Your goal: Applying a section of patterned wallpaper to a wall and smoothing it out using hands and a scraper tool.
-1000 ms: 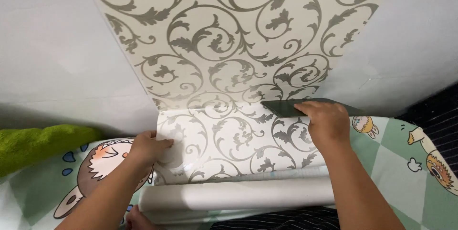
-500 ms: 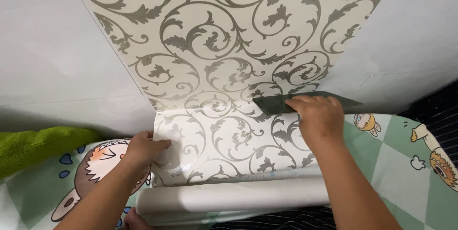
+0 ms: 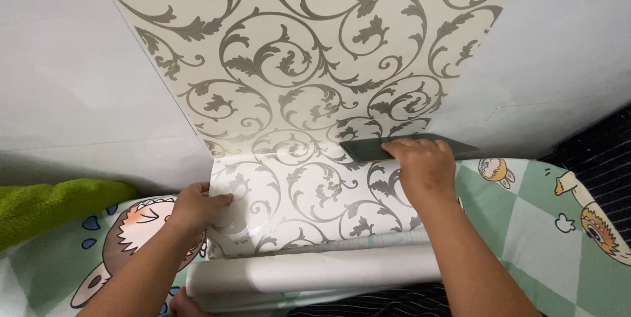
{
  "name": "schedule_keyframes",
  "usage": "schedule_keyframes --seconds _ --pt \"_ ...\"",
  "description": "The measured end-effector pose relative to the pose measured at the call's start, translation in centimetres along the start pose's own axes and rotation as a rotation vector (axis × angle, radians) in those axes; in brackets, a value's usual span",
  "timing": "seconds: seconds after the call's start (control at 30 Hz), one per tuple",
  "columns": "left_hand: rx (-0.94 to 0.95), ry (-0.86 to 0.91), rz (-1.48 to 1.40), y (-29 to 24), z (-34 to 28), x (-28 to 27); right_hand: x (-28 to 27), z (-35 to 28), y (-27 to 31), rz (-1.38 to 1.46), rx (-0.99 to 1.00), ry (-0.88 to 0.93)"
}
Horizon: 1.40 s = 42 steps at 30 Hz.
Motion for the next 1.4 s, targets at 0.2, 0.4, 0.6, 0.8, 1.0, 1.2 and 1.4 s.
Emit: schedule_keyframes --seconds 0.2,0.4,0.6,0.8,1.0,1.2,1.4 --pt "-0.003 -0.013 0.053 0.7 1.7 0.4 0.8 0.2 0.5 0.043 0.029 0.029" --pt "-0.004 0.012 0.007 -0.9 -0.6 0.2 -4.1 1.2 1.3 0.036 0.151 0.149" --pt "0.014 -0.011 0.038 0.1 0.7 0.5 -2.1 0.6 -0.3 -0.024 0.079 0.058" --pt "0.017 -0.011 0.076 0.4 1.0 0.5 -1.7 0.0 0.6 -0.036 0.049 -0.086" --pt "0.059 -0.026 0.165 1.1 2.0 0.4 0.3 -0.7 0.4 -0.055 -0.023 -0.213" --pt "0.059 -0.038 0.123 1.1 1.5 0.4 0.3 -1.2 0.6 -0.054 -0.008 -0.161" --pt "-0.057 0.001 0.053 -1.3 -0.6 -0.1 -2.2 -0.8 1.6 -0.023 -0.042 -0.378"
Point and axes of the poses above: each hand's wrist, its own z-axis towards the middle knuckle, its own x-axis out of the palm, y = z × x, the point moved 2 cm from there along z, towards the middle knuckle, and after that the axes turned 1 degree about z, right-handed, at the moved point
